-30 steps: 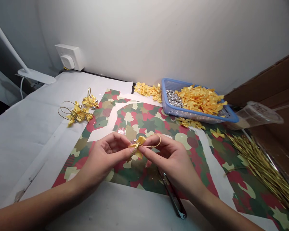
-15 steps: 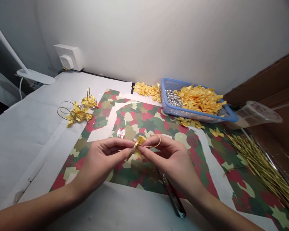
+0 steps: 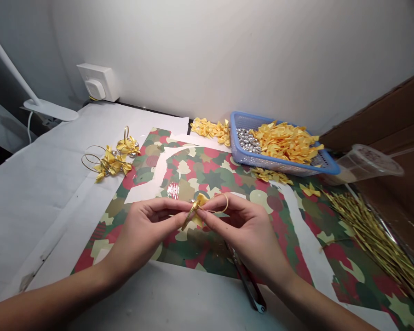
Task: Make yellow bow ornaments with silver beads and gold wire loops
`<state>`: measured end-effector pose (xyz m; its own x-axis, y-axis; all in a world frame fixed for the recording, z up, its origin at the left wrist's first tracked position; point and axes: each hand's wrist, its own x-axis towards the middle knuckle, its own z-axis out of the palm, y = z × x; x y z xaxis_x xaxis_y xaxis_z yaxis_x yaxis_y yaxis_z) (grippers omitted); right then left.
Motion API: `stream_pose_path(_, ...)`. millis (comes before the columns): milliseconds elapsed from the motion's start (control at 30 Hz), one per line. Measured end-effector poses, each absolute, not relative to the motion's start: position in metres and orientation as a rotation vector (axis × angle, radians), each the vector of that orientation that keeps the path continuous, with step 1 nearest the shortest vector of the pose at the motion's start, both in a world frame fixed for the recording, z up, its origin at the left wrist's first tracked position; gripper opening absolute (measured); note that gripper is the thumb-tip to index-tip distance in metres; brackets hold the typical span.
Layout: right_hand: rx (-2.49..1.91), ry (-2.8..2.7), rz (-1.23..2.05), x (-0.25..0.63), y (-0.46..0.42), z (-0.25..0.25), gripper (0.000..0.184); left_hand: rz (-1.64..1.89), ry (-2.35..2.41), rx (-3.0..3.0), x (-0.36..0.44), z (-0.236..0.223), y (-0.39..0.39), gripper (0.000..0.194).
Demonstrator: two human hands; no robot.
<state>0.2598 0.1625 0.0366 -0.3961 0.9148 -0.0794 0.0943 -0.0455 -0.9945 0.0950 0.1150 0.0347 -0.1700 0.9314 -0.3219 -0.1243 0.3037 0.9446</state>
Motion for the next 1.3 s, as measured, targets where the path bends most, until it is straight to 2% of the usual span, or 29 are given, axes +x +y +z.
stream_pose_path(833,-1.038,-1.668,1.401,0.2607,0.1610,0.0372,0.007,1.325,1.379,1.028,0.0973,0.0315,0.1119,0.005)
stream_pose_path(1300,-1.032,-1.717,1.358,0.2614,0.1607,0.0397,0.009,1.369,1.344,1.012,0.0989,0.0334,0.1122,0.014)
